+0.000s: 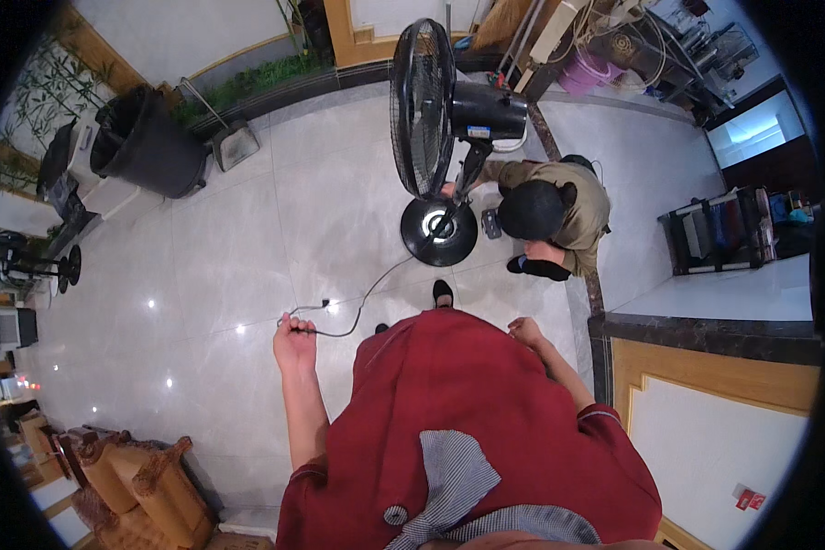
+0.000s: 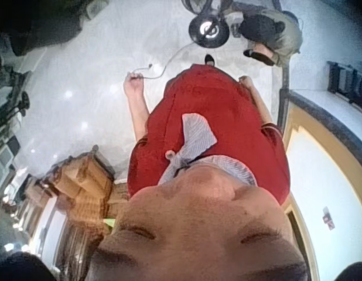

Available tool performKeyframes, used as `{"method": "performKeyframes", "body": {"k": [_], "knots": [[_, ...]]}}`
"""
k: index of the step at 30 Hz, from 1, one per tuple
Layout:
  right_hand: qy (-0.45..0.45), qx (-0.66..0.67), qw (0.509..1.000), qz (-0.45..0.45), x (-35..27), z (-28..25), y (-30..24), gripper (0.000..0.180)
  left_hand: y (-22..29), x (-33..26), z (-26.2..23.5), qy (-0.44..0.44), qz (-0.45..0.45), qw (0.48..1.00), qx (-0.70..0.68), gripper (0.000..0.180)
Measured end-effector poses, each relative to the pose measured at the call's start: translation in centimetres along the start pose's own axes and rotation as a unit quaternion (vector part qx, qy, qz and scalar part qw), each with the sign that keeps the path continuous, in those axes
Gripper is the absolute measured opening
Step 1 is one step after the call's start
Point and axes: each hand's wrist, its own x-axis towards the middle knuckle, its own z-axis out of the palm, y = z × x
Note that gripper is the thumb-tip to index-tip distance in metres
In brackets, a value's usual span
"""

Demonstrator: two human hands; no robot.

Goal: The person assembles a standing fan by attaching the front grille and securing it with a nut. They then move the fan to a line of other fans and plug it in.

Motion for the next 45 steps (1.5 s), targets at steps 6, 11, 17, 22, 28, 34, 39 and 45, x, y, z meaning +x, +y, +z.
{"method": "performKeyframes", "body": {"k": [6,11,17,22,28,34,39,45], "knots": [[0.012,0.089,0.996,0.027,-0.3,0.4,1.3,0.022,-1.1,-0.7,1.7,0.014,0.006,0.999,0.039,0.019],[0.013,0.098,0.989,0.111,-1.1,1.0,2.6,0.017,-1.5,-0.7,2.3,0.008,-0.005,0.999,0.053,0.024],[0.077,0.028,0.996,-0.032,-0.8,3.4,7.1,0.019,-2.1,1.2,1.0,-0.034,-0.016,0.997,0.072,0.015],[0.063,0.108,0.992,-0.018,-0.6,4.9,11.0,0.025,-2.3,2.3,-0.7,-0.069,0.027,0.997,0.032,0.010],[-0.062,-0.026,0.998,-0.020,6.7,2.1,6.6,0.022,-4.0,1.9,1.0,0.035,0.039,0.998,0.027,0.007],[-0.064,-0.013,0.998,-0.018,10.5,-1.7,-2.5,0.022,-3.4,0.1,0.2,0.058,0.044,0.997,0.028,0.011],[-0.056,-0.005,0.998,-0.043,13.2,-3.9,-8.4,0.026,-2.2,-1.1,-1.8,0.068,0.041,0.996,0.030,0.015],[-0.005,0.055,0.996,-0.071,17.0,-7.6,-11.7,0.033,-0.2,-1.5,-3.6,0.079,0.046,0.996,0.014,0.009]]}}
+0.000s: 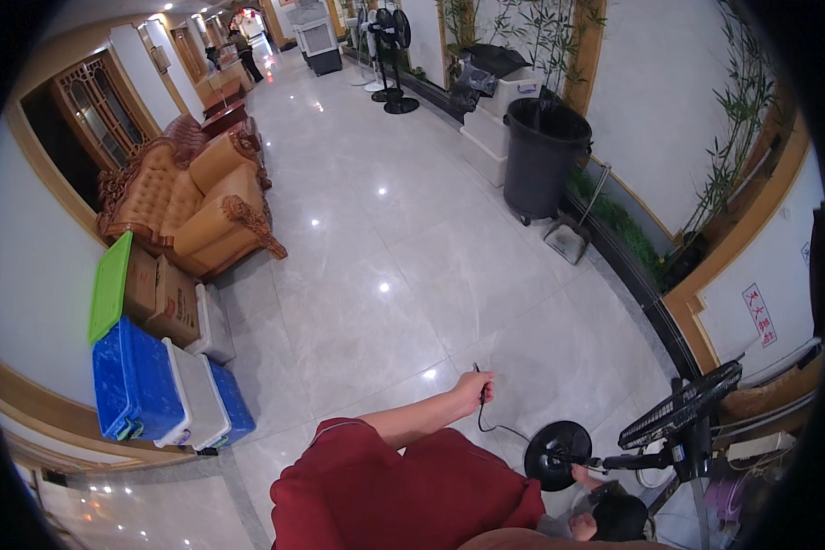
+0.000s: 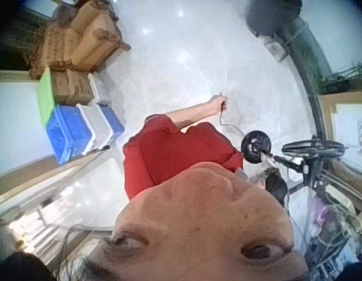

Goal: The person assembles a standing fan by attaching the front grille and securing it with a nut. They then move the fan to a line of other fans and plug it in.

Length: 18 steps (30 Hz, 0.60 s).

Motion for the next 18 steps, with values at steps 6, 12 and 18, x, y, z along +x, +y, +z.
{"method": "performKeyframes", "body": {"k": [6,12,18], "knots": [[0.149,0.082,0.977,-0.130,4.6,-4.3,-3.2,0.054,0.2,1.1,-0.2,0.031,0.014,0.999,-0.006,0.009],[0.261,0.039,0.943,-0.204,7.9,-6.8,-9.1,0.078,-1.1,0.1,2.0,0.052,0.057,0.995,-0.070,0.009],[0.146,0.158,0.945,-0.247,12.1,-6.9,-12.4,0.077,-1.4,-2.1,2.9,0.094,0.098,0.986,-0.100,0.009]]}}
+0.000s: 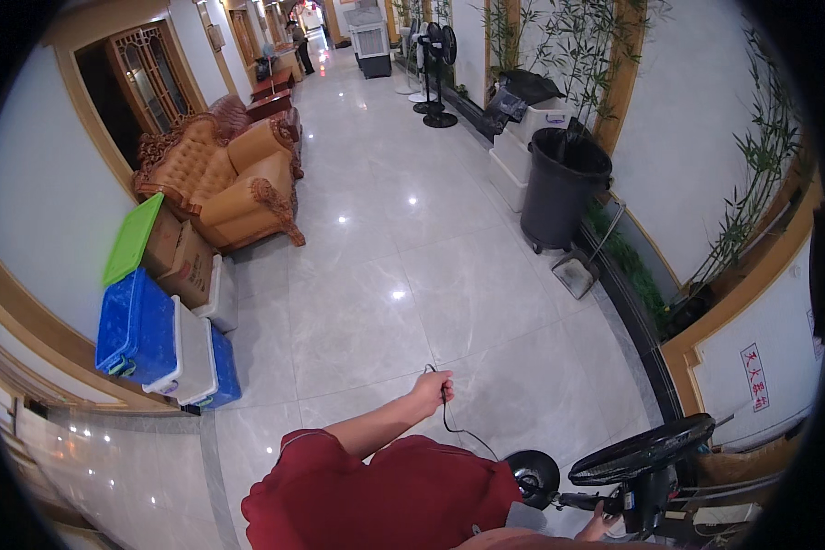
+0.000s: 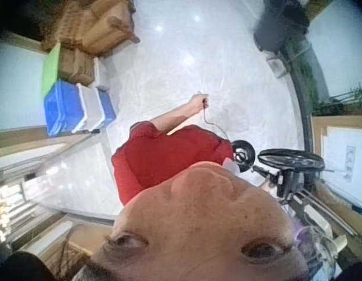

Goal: The person assembles a standing fan by attaching the front grille and securing it with a nut. They then move the fan to a line of other fans and plug it in.

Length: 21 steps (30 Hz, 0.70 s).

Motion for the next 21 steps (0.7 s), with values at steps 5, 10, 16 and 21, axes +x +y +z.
{"method": "performKeyframes", "body": {"k": [5,10,16,21], "knots": [[-0.058,-0.017,0.998,-0.003,3.2,0.6,0.7,0.059,-0.2,-1.1,0.0,0.006,0.020,1.000,-0.023,0.008],[-0.071,-0.046,0.996,-0.001,4.6,0.3,0.5,0.048,-1.2,-1.7,0.0,0.055,0.029,0.995,-0.075,0.009],[-0.088,-0.065,0.994,0.023,4.8,0.7,-0.6,0.047,-1.3,-2.2,0.1,0.099,0.041,0.991,-0.075,0.008],[-0.096,-0.071,0.992,0.035,4.5,0.2,-0.6,0.046,-1.2,-2.2,0.4,0.093,0.038,0.992,-0.070,0.006]]}}
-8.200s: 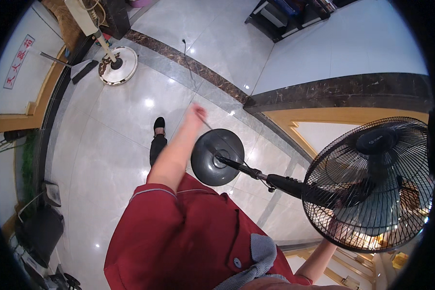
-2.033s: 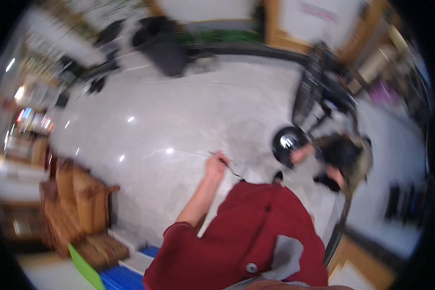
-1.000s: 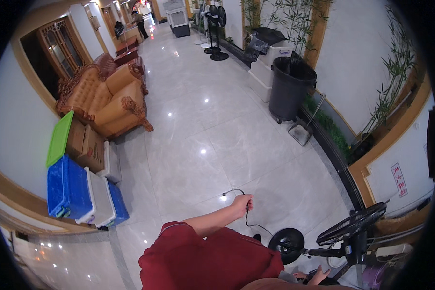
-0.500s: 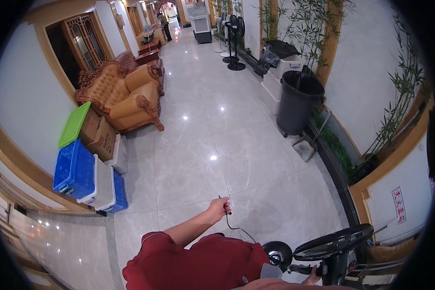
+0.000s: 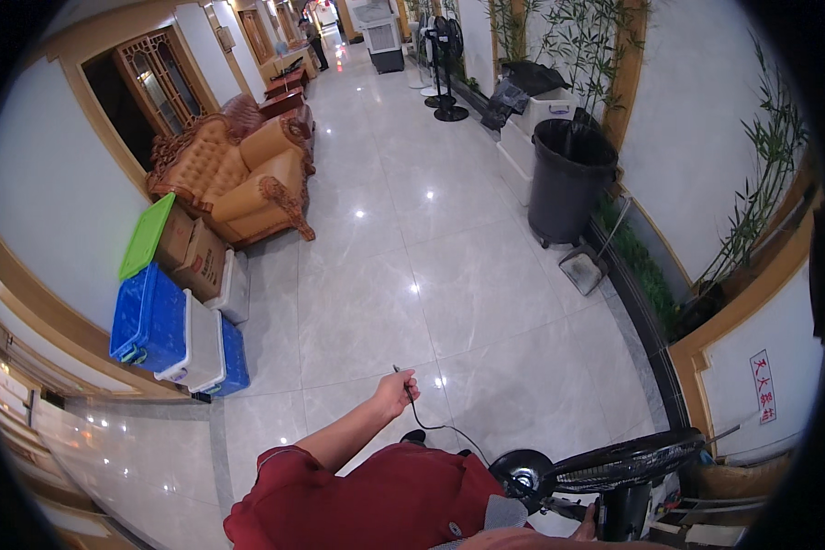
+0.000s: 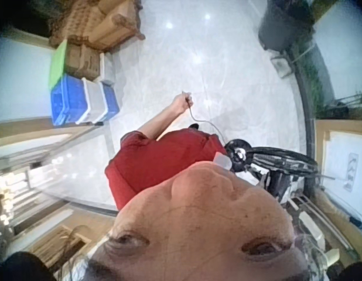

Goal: The person assembles a standing fan by attaching the front grille and securing it with a nut. They then move the fan to a line of other fans and plug it in.

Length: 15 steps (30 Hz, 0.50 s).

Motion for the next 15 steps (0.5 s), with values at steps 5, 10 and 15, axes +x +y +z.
{"method": "performKeyframes", "body": {"k": [5,10,15], "knots": [[-0.005,-0.003,1.000,0.003,-1.0,0.0,-0.8,0.046,-0.2,0.4,0.3,-0.017,0.001,1.000,-0.005,0.009],[-0.026,-0.003,1.000,0.008,-2.2,-0.1,-3.2,0.045,-0.4,1.1,0.4,-0.029,-0.008,1.000,-0.010,0.008],[0.033,0.064,0.997,0.035,-3.0,1.2,-1.9,0.039,0.5,0.7,-0.2,-0.059,-0.014,0.998,-0.030,0.008]]}}
